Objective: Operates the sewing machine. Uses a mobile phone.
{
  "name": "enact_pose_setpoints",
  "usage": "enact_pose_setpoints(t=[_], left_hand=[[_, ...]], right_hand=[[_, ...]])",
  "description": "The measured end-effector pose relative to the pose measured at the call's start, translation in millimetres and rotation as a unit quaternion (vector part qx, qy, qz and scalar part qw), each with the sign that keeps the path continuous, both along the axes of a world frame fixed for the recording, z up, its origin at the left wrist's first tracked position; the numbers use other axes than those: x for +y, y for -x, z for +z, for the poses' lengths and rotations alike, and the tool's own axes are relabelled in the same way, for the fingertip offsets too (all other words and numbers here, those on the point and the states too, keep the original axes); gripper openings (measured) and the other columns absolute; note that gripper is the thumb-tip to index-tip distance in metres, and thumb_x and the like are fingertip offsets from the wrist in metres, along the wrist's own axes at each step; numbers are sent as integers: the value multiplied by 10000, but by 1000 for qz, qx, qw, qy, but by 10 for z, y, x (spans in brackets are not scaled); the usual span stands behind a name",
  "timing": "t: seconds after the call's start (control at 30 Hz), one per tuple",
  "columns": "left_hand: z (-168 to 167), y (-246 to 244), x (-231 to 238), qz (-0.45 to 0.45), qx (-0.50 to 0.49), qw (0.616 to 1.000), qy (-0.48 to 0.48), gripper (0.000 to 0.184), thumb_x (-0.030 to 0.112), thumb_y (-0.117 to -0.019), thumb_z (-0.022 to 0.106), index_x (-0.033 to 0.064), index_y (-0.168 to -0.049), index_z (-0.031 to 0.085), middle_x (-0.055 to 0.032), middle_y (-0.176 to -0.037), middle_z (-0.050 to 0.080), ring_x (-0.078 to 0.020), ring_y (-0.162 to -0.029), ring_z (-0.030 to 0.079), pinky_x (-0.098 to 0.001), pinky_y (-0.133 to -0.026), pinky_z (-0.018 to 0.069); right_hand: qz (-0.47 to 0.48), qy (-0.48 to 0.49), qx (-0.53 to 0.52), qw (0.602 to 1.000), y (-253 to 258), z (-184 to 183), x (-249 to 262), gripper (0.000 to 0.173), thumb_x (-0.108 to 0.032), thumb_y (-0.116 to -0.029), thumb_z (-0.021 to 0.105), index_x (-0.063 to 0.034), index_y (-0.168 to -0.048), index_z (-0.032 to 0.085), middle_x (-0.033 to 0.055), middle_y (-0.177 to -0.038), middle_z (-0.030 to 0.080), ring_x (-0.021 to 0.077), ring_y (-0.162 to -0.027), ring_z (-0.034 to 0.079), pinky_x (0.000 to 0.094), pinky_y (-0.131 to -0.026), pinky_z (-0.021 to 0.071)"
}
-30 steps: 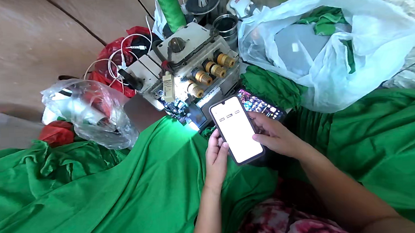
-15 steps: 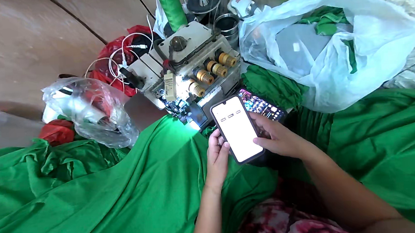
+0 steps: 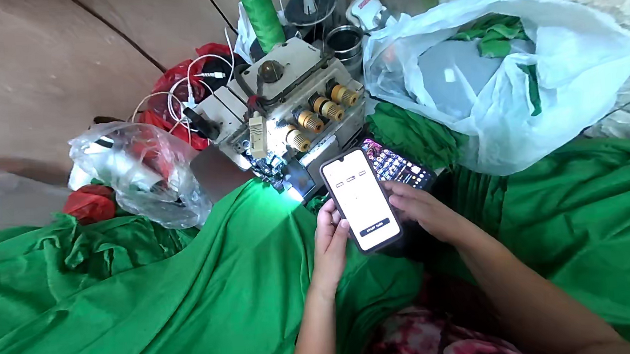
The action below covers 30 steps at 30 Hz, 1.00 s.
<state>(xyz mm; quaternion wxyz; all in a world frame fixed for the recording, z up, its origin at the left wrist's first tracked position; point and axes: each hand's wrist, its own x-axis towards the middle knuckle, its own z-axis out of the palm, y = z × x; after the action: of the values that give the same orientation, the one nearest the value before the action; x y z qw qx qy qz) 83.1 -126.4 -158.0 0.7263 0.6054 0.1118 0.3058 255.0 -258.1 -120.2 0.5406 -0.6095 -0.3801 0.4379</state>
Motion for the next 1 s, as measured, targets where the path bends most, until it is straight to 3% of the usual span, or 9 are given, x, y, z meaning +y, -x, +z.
enact_pose_setpoints(t=[0.17,0.3,0.47,0.6,0.73,0.83,1.0], left_hand=[[33,-21,3,-16,9,1000,-12,419,47,-1039,379,-96,-1420,280,-37,-1144,660,-79,-978,682,-269,-822,588],[73,-48,-7,-11,30,999,-6,412,36,-1034,362,-94,-1419,289,-53,-1145,664,-90,-962,688,-275,-811,592],[144,-73,8,-7,58,998,-15,414,31,-1036,345,-108,-1422,295,-85,-1154,661,-103,-967,689,-278,-814,592],[139,-93,18,0,62,998,-16,406,16,-1030,345,-114,-1412,302,-83,-1151,653,-94,-976,686,-274,-835,592],[72,-88,13,10,61,998,-16,409,17,-1032,342,-116,-1417,302,-77,-1156,655,-82,-992,680,-271,-864,582],[16,-74,23,12,46,999,-24,406,23,-1035,341,-125,-1411,300,-85,-1170,656,-93,-1018,682,-289,-896,582],[-21,-62,28,17,35,999,-27,404,32,-1041,336,-131,-1409,304,-101,-1199,650,-100,-1051,676,-305,-930,576]], right_hand=[[-26,-9,107,994,-8,27,2,406,-165,-1033,317,-26,-1380,477,20,-1129,699,93,-956,708,279,-844,598],[-17,-13,121,992,-40,-2,-12,432,-163,-997,353,-30,-1392,468,32,-1163,688,100,-984,701,282,-854,592],[27,-44,29,998,-60,-64,-16,587,-104,-935,502,33,-1487,359,83,-1298,646,84,-1116,666,269,-958,563],[70,-35,-43,996,-86,-65,-47,753,-91,-888,599,24,-1548,255,99,-1346,620,66,-1124,671,236,-926,580],[99,1,-71,993,-82,-52,-72,891,-87,-845,636,-27,-1598,165,101,-1404,580,60,-1135,659,225,-848,591],[110,11,-55,992,-79,-57,-70,969,-32,-827,646,-64,-1624,96,114,-1453,537,88,-1157,663,251,-877,604],[110,27,-69,991,-71,-50,-47,1007,-17,-806,663,-82,-1631,88,117,-1422,568,90,-1118,680,255,-896,598]])
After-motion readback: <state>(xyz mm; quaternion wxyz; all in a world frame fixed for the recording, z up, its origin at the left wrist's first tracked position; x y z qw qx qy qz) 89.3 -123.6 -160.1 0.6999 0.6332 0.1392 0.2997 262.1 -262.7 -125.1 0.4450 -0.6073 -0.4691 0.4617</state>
